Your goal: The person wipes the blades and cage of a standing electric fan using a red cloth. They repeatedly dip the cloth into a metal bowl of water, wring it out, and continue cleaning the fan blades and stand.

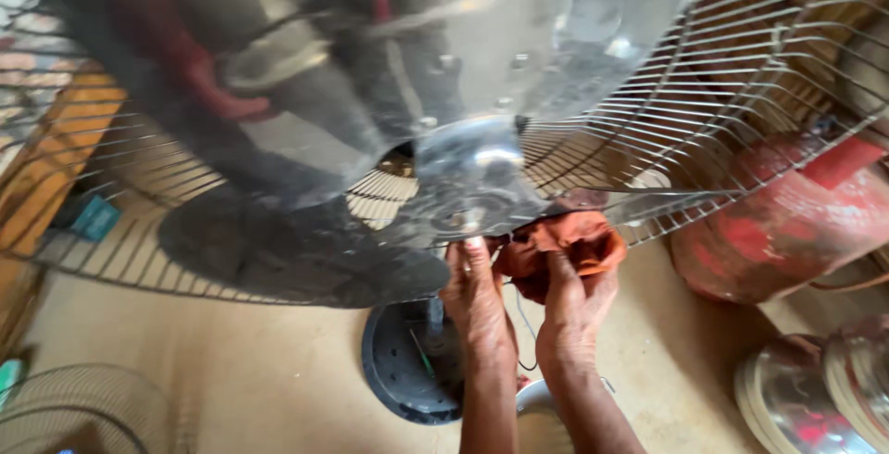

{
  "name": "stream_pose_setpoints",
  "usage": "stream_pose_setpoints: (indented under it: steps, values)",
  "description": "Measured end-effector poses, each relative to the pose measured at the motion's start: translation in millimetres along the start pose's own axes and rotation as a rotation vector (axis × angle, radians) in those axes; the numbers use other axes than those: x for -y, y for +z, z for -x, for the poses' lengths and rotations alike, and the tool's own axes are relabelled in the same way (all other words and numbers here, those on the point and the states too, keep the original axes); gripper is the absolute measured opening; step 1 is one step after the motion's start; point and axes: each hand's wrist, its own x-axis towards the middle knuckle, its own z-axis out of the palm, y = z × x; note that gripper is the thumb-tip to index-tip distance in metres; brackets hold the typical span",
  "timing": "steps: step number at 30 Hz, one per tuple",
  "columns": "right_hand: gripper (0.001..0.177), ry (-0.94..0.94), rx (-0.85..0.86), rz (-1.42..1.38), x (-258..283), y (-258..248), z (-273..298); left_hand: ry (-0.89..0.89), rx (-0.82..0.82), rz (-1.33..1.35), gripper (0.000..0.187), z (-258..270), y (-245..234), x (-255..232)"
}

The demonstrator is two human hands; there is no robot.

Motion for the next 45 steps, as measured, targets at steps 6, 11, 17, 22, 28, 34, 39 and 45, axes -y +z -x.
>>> stream_pose_setpoints:
  steps: [6, 11, 17, 22, 28, 34, 39, 45]
  values:
    - [0.026, -0.292, 0.416, 0.175, -4.7, 3.2, 22.4, -0.098, 0.062, 0.007, 0.044, 5.3, 0.1, -16.8]
    - [0.021, -0.357, 0.507, 0.31, 34.1, 19.6, 47.3, -0.182, 0.127, 0.034, 0.05, 6.1, 3.6, -26.7]
    - [0.014, -0.458, 0.456, 0.108, 107.1, 28.9, 97.7, -0.216, 0.153, 0.057, 0.056, 14.2, 0.6, -28.1]
    - [0.021, -0.775, 0.309, 0.362, 134.5, 42.1, 92.2, -0.193, 0.15, 0.162, 0.059, 35.9, 9.8, -40.6]
    - [0.019, -0.67, 0.476, 0.279, 95.7, 34.3, 71.7, -0.332, 0.102, 0.395, 0.046, 51.4, 26.7, -60.1]
    - [0.032, -0.688, 0.572, 0.296, 68.4, 21.3, 56.2, -0.314, 0.036, 0.392, 0.026, 51.3, 21.6, -62.5]
    - [0.031, -0.781, 0.603, 0.084, 96.7, 26.1, 64.5, -0.3, 0.112, 0.342, 0.036, 59.0, 20.1, -80.3]
    - [0.024, -0.659, 0.42, 0.23, 87.2, 36.9, 67.3, -0.189, 0.107, 0.35, 0.031, 63.6, 27.2, -99.3]
